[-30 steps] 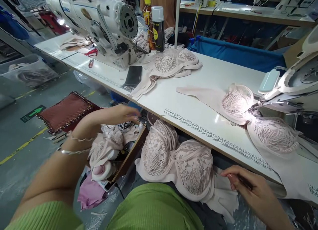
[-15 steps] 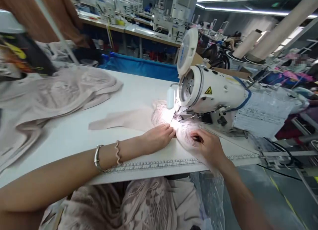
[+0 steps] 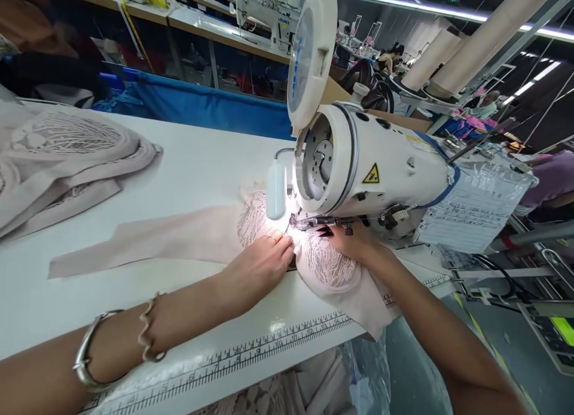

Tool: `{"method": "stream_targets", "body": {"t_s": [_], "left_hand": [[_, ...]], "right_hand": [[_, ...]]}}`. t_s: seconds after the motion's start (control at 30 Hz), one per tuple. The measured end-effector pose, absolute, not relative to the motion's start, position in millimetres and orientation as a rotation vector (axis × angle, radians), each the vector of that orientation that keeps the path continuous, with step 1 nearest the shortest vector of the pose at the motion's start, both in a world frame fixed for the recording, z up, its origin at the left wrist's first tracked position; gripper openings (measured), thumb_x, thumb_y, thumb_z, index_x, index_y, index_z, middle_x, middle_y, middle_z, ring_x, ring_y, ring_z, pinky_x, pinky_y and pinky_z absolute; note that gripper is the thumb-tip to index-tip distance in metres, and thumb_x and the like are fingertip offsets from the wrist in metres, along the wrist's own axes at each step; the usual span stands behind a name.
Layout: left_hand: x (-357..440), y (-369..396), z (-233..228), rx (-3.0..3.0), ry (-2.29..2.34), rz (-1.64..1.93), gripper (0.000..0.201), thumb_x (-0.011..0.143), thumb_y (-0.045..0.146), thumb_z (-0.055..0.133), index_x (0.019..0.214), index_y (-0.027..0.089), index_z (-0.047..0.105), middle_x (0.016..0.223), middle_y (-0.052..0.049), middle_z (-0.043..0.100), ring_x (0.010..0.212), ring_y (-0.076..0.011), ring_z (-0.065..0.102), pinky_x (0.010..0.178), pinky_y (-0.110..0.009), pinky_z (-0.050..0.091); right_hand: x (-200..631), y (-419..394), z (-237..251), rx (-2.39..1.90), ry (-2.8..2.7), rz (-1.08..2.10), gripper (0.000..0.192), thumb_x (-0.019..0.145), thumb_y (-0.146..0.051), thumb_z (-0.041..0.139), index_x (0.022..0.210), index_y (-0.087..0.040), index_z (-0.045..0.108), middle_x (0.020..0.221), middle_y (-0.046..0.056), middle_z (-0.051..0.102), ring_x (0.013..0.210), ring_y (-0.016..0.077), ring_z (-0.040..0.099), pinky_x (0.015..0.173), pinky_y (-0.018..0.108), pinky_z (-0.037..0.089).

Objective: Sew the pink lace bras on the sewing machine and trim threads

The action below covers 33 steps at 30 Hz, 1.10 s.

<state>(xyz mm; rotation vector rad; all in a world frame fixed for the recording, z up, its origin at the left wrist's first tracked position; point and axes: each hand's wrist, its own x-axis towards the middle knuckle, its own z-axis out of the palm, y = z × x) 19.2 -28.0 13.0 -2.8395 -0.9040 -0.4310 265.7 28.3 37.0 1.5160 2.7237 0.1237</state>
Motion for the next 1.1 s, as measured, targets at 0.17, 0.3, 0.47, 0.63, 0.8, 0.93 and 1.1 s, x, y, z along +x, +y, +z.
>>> {"method": "stream_targets", "body": {"t_s": [0.17, 0.3, 0.47, 0.63, 0.8, 0.93, 1.1], "left_hand": [[21, -32, 11, -2.766, -0.950, -0.331, 0.041, 0.084, -0.005, 0.039, 0.120, 0.006, 0.055, 0.101, -0.013, 0.065, 0.077, -0.0229, 0.052, 0.060, -0.034, 0.036], [18, -30, 9, -2.697, -0.983, -0.307, 0.042, 0.087, -0.005, 0.035, 0.121, 0.006, 0.056, 0.110, -0.016, 0.065, 0.080, -0.0256, 0.053, 0.059, -0.036, 0.034], [13, -24, 7, -2.756, -1.020, -0.416, 0.046, 0.086, -0.007, 0.038, 0.126, 0.008, 0.054, 0.112, -0.012, 0.067, 0.087, -0.0263, 0.056, 0.064, -0.036, 0.036], [10, -18, 5, -2.781, -1.067, -0.538, 0.040, 0.088, -0.005, 0.043, 0.120, 0.013, 0.058, 0.114, -0.010, 0.069, 0.091, -0.0251, 0.057, 0.069, -0.035, 0.037], [5, -7, 4, -2.834, -1.092, -0.585, 0.036, 0.089, -0.004, 0.044, 0.111, 0.016, 0.063, 0.116, -0.008, 0.071, 0.091, -0.0248, 0.058, 0.066, -0.034, 0.035], [0, 2, 8, -2.888, -1.090, -0.628, 0.040, 0.087, -0.007, 0.042, 0.106, 0.019, 0.066, 0.110, -0.006, 0.072, 0.089, -0.0235, 0.059, 0.061, -0.032, 0.031], [-4, 7, 8, -2.917, -1.043, -0.701, 0.036, 0.093, 0.000, 0.041, 0.109, 0.021, 0.066, 0.103, -0.006, 0.072, 0.086, -0.0219, 0.060, 0.065, -0.031, 0.035]], "right_hand": [[262, 24, 42, 1.345, 2.780, -0.039, 0.040, 0.087, -0.012, 0.056, 0.121, -0.027, 0.069, 0.116, 0.006, 0.074, 0.105, 0.0260, 0.066, 0.090, 0.037, 0.050], [260, 20, 45, 1.153, 2.899, -0.099, 0.056, 0.084, -0.004, 0.046, 0.129, -0.030, 0.066, 0.103, 0.002, 0.075, 0.093, 0.0186, 0.066, 0.079, 0.027, 0.048], [262, 17, 41, 1.128, 2.915, 0.010, 0.056, 0.085, -0.003, 0.045, 0.129, -0.029, 0.067, 0.097, 0.002, 0.074, 0.083, 0.0173, 0.062, 0.074, 0.026, 0.045], [259, 16, 38, 1.172, 2.859, -0.044, 0.058, 0.084, -0.004, 0.047, 0.134, -0.029, 0.063, 0.097, 0.003, 0.071, 0.081, 0.0160, 0.060, 0.069, 0.025, 0.042], [252, 11, 42, 1.178, 2.825, -0.049, 0.064, 0.080, 0.000, 0.047, 0.137, -0.026, 0.060, 0.095, 0.003, 0.072, 0.084, 0.0181, 0.060, 0.069, 0.026, 0.041], [250, 7, 43, 1.204, 2.847, -0.076, 0.060, 0.081, -0.004, 0.048, 0.135, -0.025, 0.060, 0.108, 0.004, 0.073, 0.099, 0.0209, 0.061, 0.075, 0.027, 0.042], [250, 4, 41, 1.324, 2.799, -0.164, 0.048, 0.083, -0.005, 0.047, 0.123, -0.026, 0.064, 0.104, 0.003, 0.072, 0.091, 0.0197, 0.060, 0.065, 0.025, 0.037]]}}
